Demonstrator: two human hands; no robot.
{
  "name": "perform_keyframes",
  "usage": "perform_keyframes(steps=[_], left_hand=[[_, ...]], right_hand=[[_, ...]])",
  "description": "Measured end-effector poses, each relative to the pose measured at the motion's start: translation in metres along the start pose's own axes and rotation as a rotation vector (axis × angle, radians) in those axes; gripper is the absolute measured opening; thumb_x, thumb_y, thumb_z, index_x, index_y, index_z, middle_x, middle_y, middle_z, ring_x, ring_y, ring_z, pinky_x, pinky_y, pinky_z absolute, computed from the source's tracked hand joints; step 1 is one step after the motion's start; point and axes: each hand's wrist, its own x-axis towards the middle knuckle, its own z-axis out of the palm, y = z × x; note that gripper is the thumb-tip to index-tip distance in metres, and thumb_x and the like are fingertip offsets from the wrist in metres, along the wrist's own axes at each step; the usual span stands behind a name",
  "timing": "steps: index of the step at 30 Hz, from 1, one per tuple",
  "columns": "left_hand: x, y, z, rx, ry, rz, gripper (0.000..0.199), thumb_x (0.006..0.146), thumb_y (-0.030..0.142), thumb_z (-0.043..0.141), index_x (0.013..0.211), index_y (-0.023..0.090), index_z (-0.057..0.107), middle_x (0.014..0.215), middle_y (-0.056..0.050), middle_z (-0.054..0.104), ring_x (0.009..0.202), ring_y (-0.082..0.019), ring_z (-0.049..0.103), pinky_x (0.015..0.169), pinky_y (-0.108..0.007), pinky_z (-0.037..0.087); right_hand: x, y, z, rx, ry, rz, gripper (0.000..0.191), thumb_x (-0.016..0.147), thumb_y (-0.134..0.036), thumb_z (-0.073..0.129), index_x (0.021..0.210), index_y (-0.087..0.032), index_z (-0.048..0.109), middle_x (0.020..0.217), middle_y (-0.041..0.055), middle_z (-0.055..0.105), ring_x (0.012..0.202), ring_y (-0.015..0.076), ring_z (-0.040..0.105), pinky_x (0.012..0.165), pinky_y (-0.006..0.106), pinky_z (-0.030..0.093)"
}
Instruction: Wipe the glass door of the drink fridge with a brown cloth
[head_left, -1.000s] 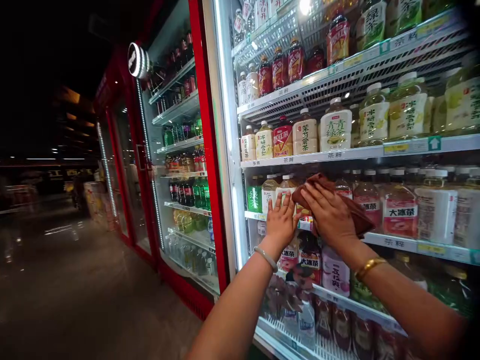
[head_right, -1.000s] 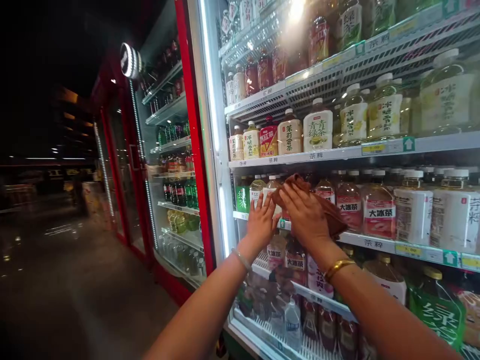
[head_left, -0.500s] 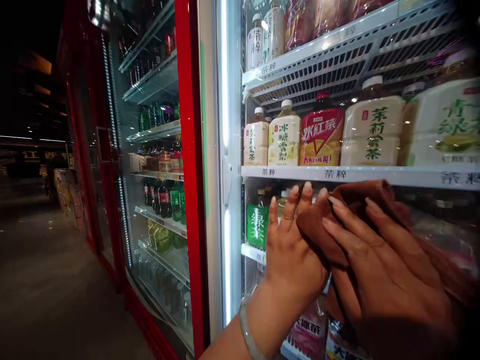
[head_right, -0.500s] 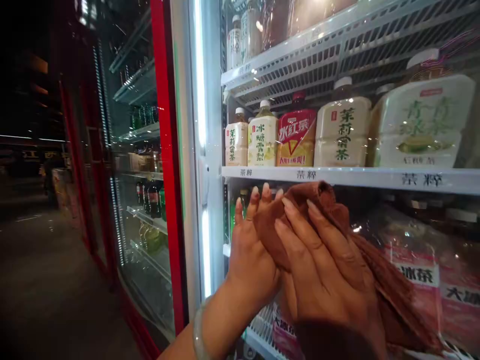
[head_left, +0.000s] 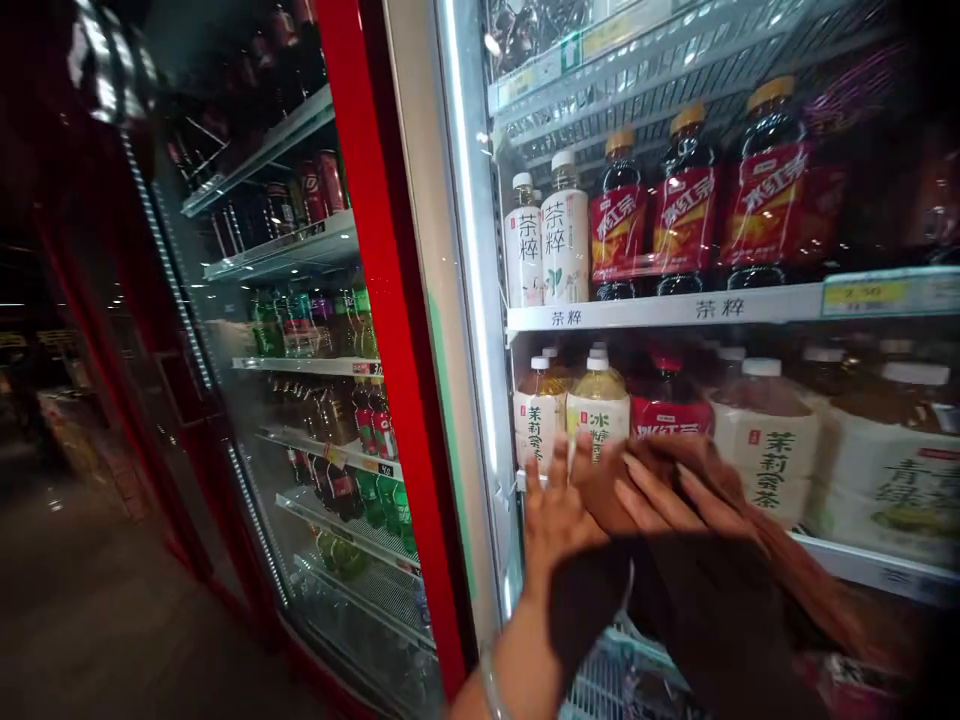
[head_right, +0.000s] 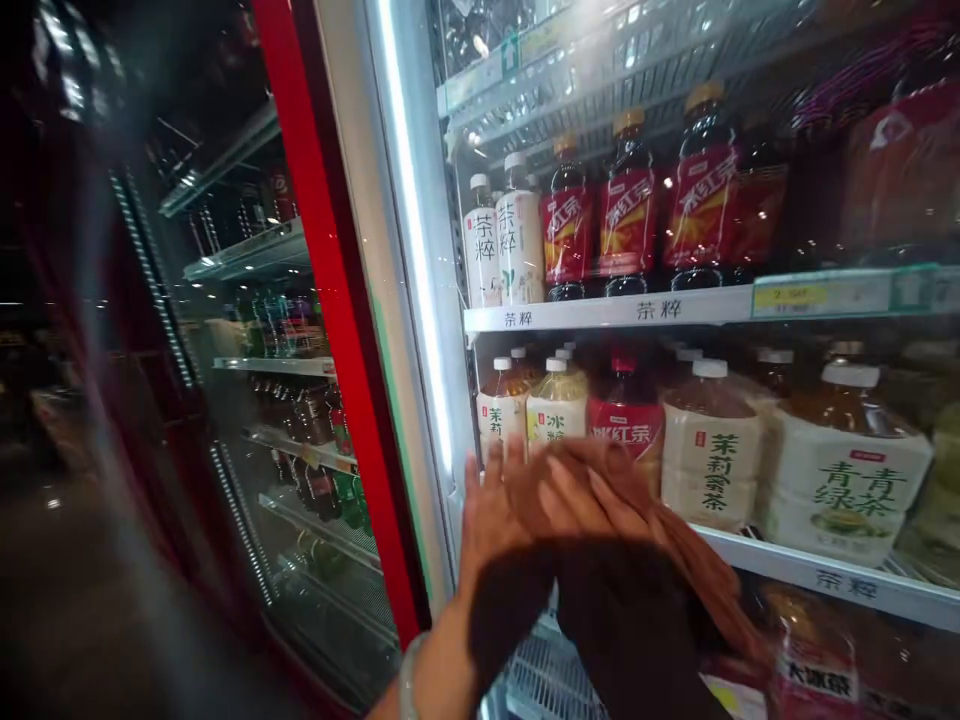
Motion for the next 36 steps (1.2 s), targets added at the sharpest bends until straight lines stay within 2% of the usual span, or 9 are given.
perform_keyframes(steps=[4,7,11,15,20,25,27,30,36], left_hand=[[0.087,-0.023,-0.062,-0.041,0.003,0.022,0.08,0.098,0.027,0.05,0.166,0.03,0.007,0.174,-0.008,0.015,0.16,-0.034,0.012,0.13,-0.064,0.011],[0.12,-0.016,-0.083,-0.083,-0.006,0.022,0.08,0.099,0.026,0.047,0.166,0.029,0.003,0.174,-0.007,0.008,0.161,-0.033,0.007,0.13,-0.064,0.009],[0.1,-0.005,-0.077,-0.098,-0.054,-0.049,0.078,0.099,0.024,0.049,0.166,0.028,0.01,0.17,-0.008,0.025,0.159,-0.033,0.019,0.13,-0.061,0.02],[0.068,-0.026,-0.07,-0.1,-0.095,-0.014,0.072,0.099,0.027,0.052,0.164,0.031,0.022,0.165,-0.006,0.037,0.154,-0.031,0.034,0.129,-0.055,0.029],[0.098,-0.068,-0.098,-0.072,-0.025,0.086,0.072,0.102,0.024,0.043,0.166,0.024,0.011,0.17,-0.006,0.026,0.16,-0.026,0.016,0.132,-0.055,0.019],[0.138,-0.117,-0.135,-0.149,0.013,-0.013,0.071,0.105,0.027,0.036,0.166,0.027,0.0,0.174,-0.005,0.011,0.16,-0.024,0.005,0.132,-0.055,0.016],[0.126,-0.136,-0.14,-0.218,0.027,-0.084,0.069,0.106,0.027,0.032,0.166,0.03,-0.003,0.175,-0.004,0.009,0.16,-0.022,0.006,0.132,-0.053,0.018],[0.075,-0.148,-0.139,-0.349,-0.007,-0.257,0.064,0.107,0.031,0.029,0.166,0.028,0.005,0.174,-0.005,0.018,0.16,-0.02,0.017,0.131,-0.047,0.025],[-0.04,-0.122,-0.12,-0.419,-0.128,-0.602,0.05,0.107,0.035,0.034,0.153,0.022,0.047,0.153,-0.011,0.056,0.145,-0.022,0.048,0.123,-0.046,0.04]], right_hand=[[0.092,0.006,-0.013,-0.138,0.06,0.102,0.061,0.097,-0.013,0.054,0.156,-0.022,0.041,0.149,0.0059,0.059,0.152,0.0284,0.038,0.125,0.051,0.036],[0.121,0.017,-0.024,-0.214,0.096,0.141,0.06,0.095,-0.016,0.059,0.153,-0.022,0.045,0.149,0.0071,0.06,0.151,0.0308,0.039,0.124,0.052,0.037],[0.087,0.011,-0.023,-0.262,-0.015,0.167,0.065,0.095,-0.022,0.061,0.156,-0.023,0.041,0.152,0.0085,0.057,0.148,0.0333,0.044,0.124,0.055,0.037],[0.062,-0.007,0.003,-0.233,-0.159,0.094,0.074,0.094,-0.008,0.048,0.164,-0.02,0.024,0.153,0.01,0.055,0.141,0.0277,0.053,0.126,0.052,0.035],[0.133,-0.011,0.013,-0.172,-0.013,0.072,0.073,0.095,-0.013,0.054,0.163,-0.023,0.028,0.154,0.0084,0.054,0.147,0.0297,0.045,0.124,0.052,0.036],[0.185,-0.012,0.0,-0.134,0.078,0.102,0.067,0.092,-0.014,0.062,0.155,-0.021,0.043,0.155,0.0083,0.053,0.153,0.0321,0.035,0.124,0.052,0.035],[0.181,-0.014,-0.002,-0.15,0.07,0.095,0.065,0.092,-0.014,0.062,0.154,-0.021,0.045,0.154,0.0078,0.054,0.151,0.0311,0.038,0.123,0.05,0.036],[0.163,-0.019,-0.001,-0.167,0.05,0.089,0.064,0.091,-0.013,0.062,0.152,-0.022,0.048,0.153,0.0063,0.056,0.149,0.0286,0.042,0.123,0.046,0.037],[0.114,-0.037,0.009,-0.115,-0.074,0.121,0.067,0.093,-0.012,0.059,0.156,-0.024,0.041,0.156,0.0062,0.053,0.151,0.028,0.04,0.124,0.048,0.037]])
